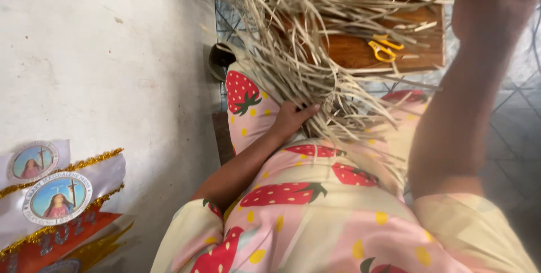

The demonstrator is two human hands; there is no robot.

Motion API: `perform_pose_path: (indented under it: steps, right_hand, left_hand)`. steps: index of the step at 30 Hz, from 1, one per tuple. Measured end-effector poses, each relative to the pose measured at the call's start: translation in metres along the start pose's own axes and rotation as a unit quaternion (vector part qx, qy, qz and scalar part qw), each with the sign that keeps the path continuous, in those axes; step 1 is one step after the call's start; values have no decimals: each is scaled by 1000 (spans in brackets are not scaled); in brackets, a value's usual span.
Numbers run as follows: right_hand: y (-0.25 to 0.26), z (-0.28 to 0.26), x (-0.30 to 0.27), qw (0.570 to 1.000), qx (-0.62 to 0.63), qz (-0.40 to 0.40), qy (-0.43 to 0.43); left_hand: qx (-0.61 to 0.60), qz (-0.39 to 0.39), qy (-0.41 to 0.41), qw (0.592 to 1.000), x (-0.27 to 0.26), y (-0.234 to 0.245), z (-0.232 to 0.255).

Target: Weaving dried plant fibers by hand to create a craft item

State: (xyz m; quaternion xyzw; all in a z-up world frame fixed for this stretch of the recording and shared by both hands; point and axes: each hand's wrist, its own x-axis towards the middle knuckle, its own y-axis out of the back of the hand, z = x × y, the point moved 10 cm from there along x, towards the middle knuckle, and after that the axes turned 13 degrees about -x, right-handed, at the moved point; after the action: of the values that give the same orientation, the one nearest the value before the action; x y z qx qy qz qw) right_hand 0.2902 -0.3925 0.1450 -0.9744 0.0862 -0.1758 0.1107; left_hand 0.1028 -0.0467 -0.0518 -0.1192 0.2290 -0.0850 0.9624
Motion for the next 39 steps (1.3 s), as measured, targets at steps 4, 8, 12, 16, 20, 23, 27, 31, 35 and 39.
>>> perform_pose_path:
  steps: [4, 8, 12, 16, 20, 23, 27, 31, 35, 39]
  right_hand:
    - [-131, -70, -58, 898, -279, -336, 55]
    - [-218, -61, -143, 822, -258, -505, 46]
    - [-203, 3, -180, 761, -404, -507, 26]
    - [-184, 30, -192, 757, -418, -502, 14]
    - [-169, 40, -192, 756, -410, -510, -5]
    - [-153, 49, -188, 746, -458, -482, 10]
    - [-151, 47, -190, 752, -461, -470, 9]
    - [-147, 37, -190, 761, -467, -450, -7]
    - [-149, 22, -181, 694, -542, -473, -10]
    - [-120, 37, -180, 724, -537, -432, -29]
  left_hand:
    - [43, -30, -24, 998, 5, -16, 19]
    - [-54, -79, -81, 992, 26, -14, -4]
    - [-43, -67, -68, 994, 23, -19, -1]
    - [-87, -103, -46, 990, 13, -33, 37]
    - [-148, -125, 2, 981, 10, -29, 15]
    - [-143, -119, 11, 982, 16, -23, -4]
    - [-139, -124, -6, 982, 8, -21, 23]
    - [16, -165, -79, 983, -6, -26, 45]
    - [67, -159, -110, 979, -10, -20, 52]
    - [140, -152, -63, 976, -15, -27, 72]
